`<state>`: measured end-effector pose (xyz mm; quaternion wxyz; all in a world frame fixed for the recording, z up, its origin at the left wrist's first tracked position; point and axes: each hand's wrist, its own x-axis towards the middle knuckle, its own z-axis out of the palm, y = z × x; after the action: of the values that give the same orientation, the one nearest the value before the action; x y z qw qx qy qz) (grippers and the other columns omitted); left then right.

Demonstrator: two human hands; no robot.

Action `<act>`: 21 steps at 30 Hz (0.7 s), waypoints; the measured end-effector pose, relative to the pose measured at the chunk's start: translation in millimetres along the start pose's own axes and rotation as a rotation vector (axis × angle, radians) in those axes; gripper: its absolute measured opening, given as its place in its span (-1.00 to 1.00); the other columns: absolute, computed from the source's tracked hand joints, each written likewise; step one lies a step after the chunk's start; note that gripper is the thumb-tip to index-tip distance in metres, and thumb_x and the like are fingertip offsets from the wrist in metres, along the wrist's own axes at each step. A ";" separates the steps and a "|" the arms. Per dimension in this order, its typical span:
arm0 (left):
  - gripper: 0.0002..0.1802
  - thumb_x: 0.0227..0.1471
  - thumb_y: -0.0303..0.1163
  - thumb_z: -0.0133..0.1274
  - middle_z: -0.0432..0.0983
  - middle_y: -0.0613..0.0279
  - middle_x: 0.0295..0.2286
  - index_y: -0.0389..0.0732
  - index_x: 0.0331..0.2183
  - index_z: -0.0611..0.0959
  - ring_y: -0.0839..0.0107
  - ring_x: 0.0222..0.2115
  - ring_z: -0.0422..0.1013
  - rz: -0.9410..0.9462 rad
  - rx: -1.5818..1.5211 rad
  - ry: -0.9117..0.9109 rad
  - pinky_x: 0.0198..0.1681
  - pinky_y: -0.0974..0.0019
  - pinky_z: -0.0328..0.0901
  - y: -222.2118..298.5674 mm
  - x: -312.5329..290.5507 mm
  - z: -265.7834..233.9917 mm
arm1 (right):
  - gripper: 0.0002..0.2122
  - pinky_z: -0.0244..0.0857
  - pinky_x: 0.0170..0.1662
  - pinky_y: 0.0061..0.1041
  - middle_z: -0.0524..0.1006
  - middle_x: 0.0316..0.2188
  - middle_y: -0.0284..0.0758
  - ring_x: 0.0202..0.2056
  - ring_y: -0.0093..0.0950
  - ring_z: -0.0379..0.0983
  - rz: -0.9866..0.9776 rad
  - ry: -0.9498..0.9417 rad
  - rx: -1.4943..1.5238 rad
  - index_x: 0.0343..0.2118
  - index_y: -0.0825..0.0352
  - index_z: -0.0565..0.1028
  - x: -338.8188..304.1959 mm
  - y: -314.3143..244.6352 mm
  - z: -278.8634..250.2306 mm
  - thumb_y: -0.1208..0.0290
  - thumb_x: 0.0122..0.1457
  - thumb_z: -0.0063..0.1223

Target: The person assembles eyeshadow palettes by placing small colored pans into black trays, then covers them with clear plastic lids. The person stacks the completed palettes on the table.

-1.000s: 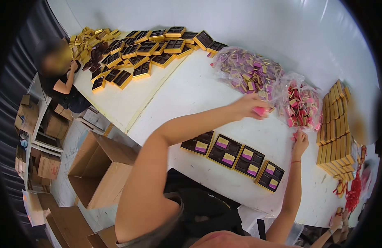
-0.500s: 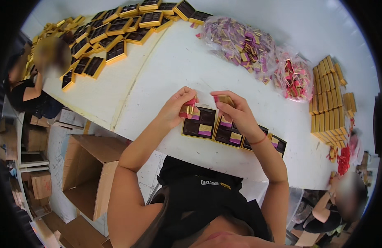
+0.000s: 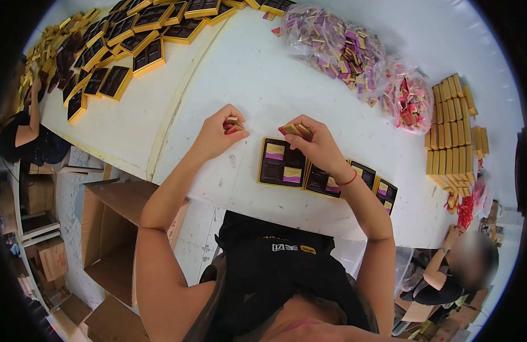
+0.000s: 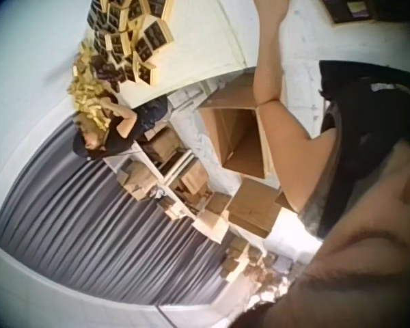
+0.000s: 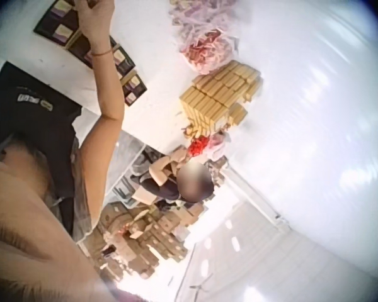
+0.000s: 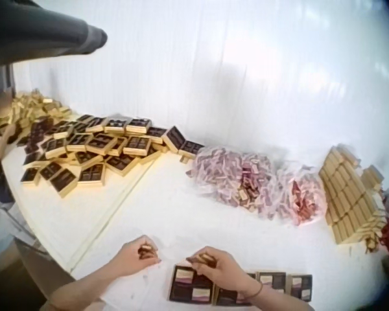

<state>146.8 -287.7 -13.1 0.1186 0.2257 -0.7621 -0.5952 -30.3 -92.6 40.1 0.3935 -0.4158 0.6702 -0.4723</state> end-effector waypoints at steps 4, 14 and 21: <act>-0.64 -0.08 -0.48 0.31 0.51 0.28 -0.31 -0.18 -0.19 0.57 0.52 -0.37 0.42 0.459 0.632 0.242 -0.25 0.41 0.34 11.3 5.4 8.6 | -0.86 0.30 -0.31 -0.65 0.50 -0.42 -0.44 -0.41 -0.70 0.38 0.055 -0.036 0.015 -0.22 0.40 0.48 -1.6 3.5 -6.6 0.49 0.20 0.12; -0.74 0.05 -0.49 0.18 0.57 0.24 -0.33 -0.20 -0.16 0.63 0.53 -0.39 0.47 0.261 -0.132 -0.085 -0.26 0.43 0.34 54.0 -10.6 48.9 | -0.74 0.32 -0.19 -0.61 0.52 -0.24 -0.37 -0.23 -0.67 0.44 0.131 -0.145 0.289 -0.05 0.36 0.42 -18.3 -15.0 -1.4 0.44 0.22 0.10; -0.81 0.06 -0.57 0.13 0.56 0.34 -0.41 -0.25 -0.22 0.63 0.63 -0.45 0.42 0.090 -0.307 -0.052 -0.29 0.48 0.32 37.9 -46.6 54.8 | -0.75 0.21 -0.18 -0.68 0.47 -0.09 -0.44 -0.25 -0.70 0.34 0.148 -0.117 0.345 -0.03 0.29 0.57 -28.4 -4.8 -16.7 0.52 0.26 0.00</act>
<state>155.0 -211.1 13.0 0.1585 0.1548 -0.6745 -0.7043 -35.0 -62.0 52.5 0.5309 -0.3184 0.5840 -0.5250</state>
